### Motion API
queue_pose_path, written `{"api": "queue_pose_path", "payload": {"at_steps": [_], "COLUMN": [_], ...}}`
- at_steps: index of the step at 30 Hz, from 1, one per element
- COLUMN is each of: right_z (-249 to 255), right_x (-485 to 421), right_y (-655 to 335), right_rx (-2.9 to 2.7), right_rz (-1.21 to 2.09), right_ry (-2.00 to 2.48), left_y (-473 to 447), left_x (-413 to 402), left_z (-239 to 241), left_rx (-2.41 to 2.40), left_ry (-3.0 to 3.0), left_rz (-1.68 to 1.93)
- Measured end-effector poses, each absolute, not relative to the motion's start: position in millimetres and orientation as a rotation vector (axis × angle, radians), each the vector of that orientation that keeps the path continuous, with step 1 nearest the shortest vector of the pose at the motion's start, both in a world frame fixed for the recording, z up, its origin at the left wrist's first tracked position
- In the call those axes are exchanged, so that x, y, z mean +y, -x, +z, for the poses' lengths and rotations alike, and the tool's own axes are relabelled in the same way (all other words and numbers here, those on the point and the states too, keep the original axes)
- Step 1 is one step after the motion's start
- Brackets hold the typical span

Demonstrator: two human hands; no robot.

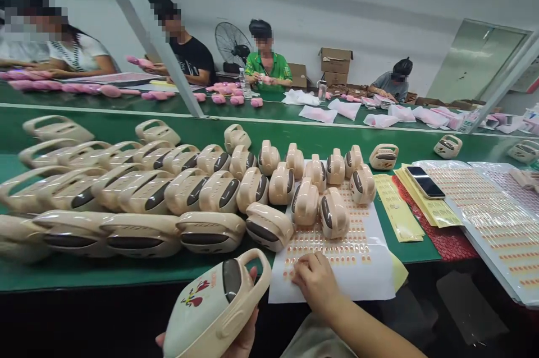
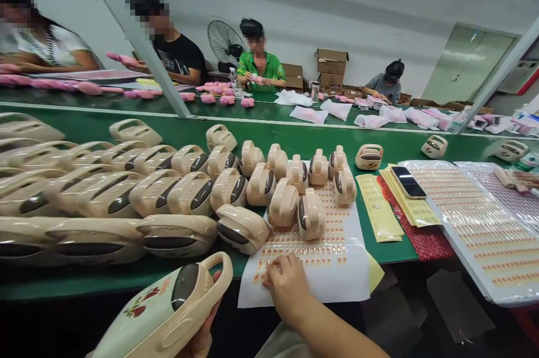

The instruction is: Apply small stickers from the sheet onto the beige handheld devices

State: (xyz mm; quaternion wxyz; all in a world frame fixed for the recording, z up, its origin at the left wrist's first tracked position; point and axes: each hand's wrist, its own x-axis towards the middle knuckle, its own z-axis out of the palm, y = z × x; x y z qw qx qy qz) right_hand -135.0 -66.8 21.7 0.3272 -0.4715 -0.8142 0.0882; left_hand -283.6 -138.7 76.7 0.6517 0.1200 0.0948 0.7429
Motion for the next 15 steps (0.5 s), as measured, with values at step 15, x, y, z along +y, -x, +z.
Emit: {"api": "queue_pose_path", "payload": {"at_steps": [15], "right_z": [111], "right_x": [-92], "right_y": [155], "right_rx": [-1.218], "right_rz": [1.428], "right_ry": [1.075], "left_y": [256], "left_x": [-138], "left_z": [66], "left_rx": [0.079], "left_ry": [-0.244], "left_rz": [1.697]}}
